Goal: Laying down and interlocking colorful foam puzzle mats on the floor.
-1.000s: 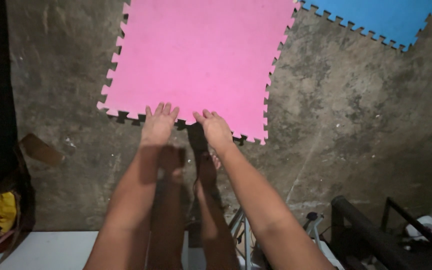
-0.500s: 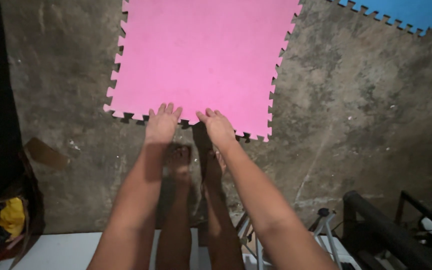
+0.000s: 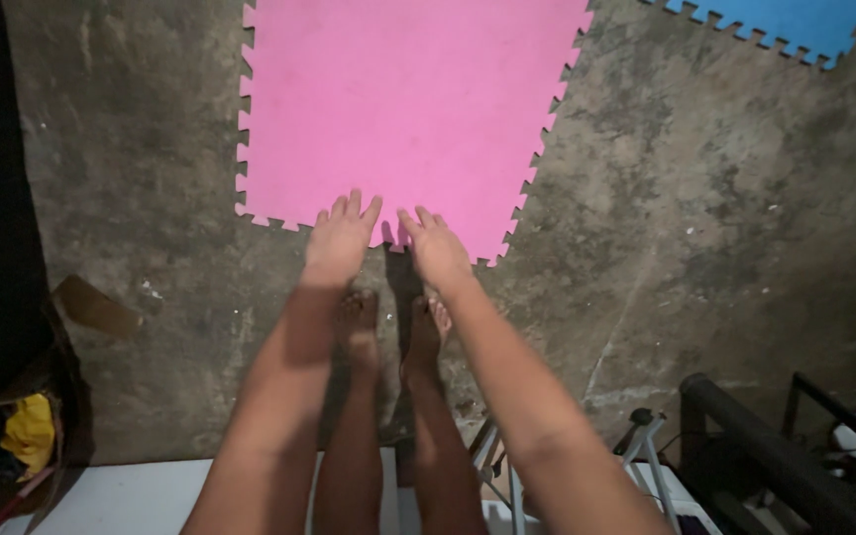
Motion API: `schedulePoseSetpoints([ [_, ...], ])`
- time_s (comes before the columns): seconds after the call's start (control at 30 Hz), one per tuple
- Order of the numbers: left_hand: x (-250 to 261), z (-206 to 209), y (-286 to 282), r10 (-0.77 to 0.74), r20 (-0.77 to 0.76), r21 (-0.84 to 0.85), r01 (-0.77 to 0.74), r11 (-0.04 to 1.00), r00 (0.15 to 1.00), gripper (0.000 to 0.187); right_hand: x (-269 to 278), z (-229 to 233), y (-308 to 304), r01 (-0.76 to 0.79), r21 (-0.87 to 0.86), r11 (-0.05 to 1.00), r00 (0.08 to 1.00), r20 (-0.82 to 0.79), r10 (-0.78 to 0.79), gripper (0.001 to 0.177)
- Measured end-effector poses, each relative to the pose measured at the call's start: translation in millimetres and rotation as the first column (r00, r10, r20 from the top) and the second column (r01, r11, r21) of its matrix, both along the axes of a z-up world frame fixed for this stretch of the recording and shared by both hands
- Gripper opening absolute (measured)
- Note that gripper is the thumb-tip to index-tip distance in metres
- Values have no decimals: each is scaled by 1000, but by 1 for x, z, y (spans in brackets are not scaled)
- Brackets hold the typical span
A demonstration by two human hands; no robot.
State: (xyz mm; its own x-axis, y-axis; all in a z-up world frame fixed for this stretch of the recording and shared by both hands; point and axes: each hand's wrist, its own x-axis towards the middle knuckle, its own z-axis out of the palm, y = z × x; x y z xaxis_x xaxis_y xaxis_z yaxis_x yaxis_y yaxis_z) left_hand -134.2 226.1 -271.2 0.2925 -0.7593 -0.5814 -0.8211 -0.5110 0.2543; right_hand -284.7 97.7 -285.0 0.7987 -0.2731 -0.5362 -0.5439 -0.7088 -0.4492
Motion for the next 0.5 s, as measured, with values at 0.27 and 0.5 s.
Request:
schedulePoseSetpoints([
  [0.27, 1, 49, -19, 74, -15, -179, -75, 981, 997, 67, 3, 62, -26, 56, -28, 998, 997, 53, -55, 71],
  [0.5, 15, 145, -33, 87, -13, -345, -86, 935, 996, 70, 25, 163, -51, 69, -131, 989, 992, 115, -54, 67],
])
